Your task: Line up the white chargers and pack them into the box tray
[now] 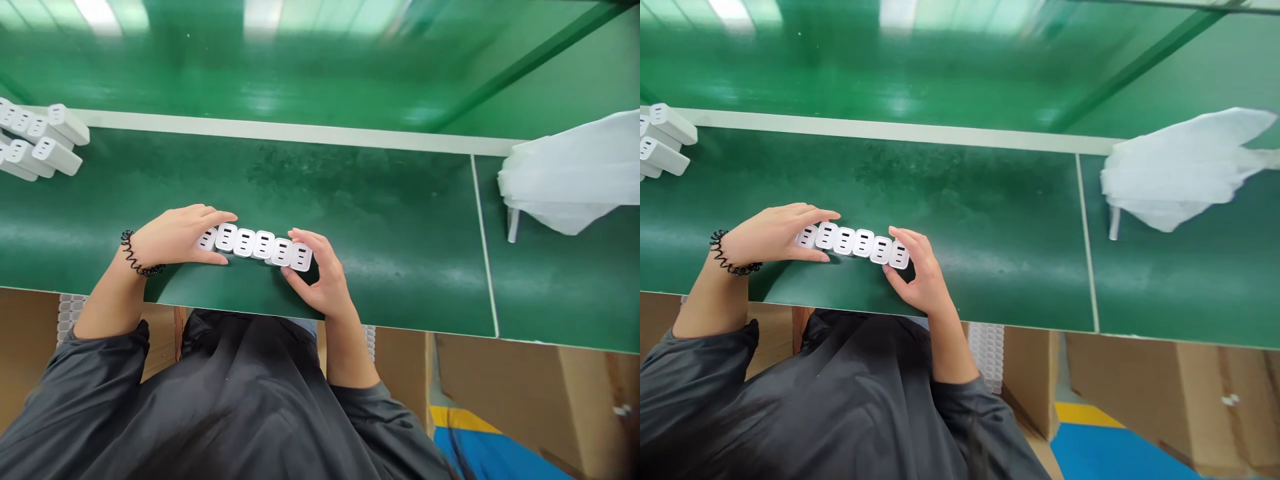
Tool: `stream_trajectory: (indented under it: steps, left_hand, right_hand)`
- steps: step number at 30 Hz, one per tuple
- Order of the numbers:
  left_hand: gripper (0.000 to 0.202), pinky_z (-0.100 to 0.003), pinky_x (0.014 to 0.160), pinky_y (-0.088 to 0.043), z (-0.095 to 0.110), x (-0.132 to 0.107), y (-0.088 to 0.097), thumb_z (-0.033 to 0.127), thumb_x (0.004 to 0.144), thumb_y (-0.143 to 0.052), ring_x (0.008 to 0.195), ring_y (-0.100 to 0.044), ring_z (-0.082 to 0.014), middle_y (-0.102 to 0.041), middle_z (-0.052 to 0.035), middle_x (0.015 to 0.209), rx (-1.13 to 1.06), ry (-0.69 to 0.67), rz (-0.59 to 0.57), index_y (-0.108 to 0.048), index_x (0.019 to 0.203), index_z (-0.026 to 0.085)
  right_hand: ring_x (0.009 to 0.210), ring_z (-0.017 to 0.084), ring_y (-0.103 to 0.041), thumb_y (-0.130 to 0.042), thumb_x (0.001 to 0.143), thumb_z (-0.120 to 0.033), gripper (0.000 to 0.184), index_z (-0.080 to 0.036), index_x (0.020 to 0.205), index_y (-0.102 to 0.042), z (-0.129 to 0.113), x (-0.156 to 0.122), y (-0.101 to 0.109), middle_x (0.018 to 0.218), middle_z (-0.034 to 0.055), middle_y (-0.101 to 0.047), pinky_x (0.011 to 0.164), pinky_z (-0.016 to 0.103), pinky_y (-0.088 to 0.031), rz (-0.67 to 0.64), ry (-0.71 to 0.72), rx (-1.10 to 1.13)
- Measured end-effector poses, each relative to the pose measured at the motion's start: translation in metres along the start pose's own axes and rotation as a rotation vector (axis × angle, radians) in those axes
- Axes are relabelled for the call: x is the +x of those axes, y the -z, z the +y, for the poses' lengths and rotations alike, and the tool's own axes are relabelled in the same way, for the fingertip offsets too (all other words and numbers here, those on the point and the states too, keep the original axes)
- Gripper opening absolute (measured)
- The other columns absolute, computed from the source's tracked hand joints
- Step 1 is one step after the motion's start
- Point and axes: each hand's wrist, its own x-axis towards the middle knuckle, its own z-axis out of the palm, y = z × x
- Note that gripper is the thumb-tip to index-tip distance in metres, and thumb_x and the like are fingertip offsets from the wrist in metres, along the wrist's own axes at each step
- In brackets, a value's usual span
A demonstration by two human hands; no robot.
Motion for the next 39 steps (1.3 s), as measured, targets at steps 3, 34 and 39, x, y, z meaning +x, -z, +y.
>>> stream_trajectory:
  steps: [3, 34, 39]
  left_hand:
    - [0.075, -0.029, 0.076, -0.045, 0.003, 0.002, 0.001, 0.073, 0.087, -0.052, 0.107, -0.060, -0.0248, -0.065, -0.0068, 0.122, 0.056, 0.032, 0.036, -0.045, 0.145, 0.027]
    - [0.071, -0.038, 0.085, -0.051, 0.009, 0.016, -0.004, 0.071, 0.091, -0.050, 0.100, -0.064, -0.0264, -0.068, -0.0118, 0.121, -0.003, -0.267, 0.176, -0.051, 0.142, 0.022]
    - [0.077, -0.037, 0.087, -0.050, 0.007, 0.015, -0.002, 0.075, 0.087, -0.053, 0.102, -0.064, -0.0267, -0.068, -0.0123, 0.122, -0.027, -0.266, 0.158, -0.051, 0.142, 0.021]
  right_hand:
    - [0.118, 0.029, -0.060, -0.064, 0.088, -0.020, 0.063, -0.030, 0.146, -0.043, 0.000, 0.000, 0.000, 0.131, 0.0113, -0.061, 0.097, 0.052, -0.054, -0.010, 0.001, -0.010]
    - [0.127, 0.031, -0.055, -0.070, 0.088, -0.044, 0.072, -0.033, 0.151, -0.036, -0.004, 0.001, 0.002, 0.141, 0.0109, -0.054, 0.103, 0.053, -0.052, -0.047, -0.049, -0.075]
    - [0.122, 0.032, -0.057, -0.067, 0.090, -0.052, 0.072, -0.027, 0.150, -0.037, -0.013, 0.019, 0.006, 0.135, 0.0130, -0.059, 0.100, 0.051, -0.052, -0.125, 0.043, -0.250]
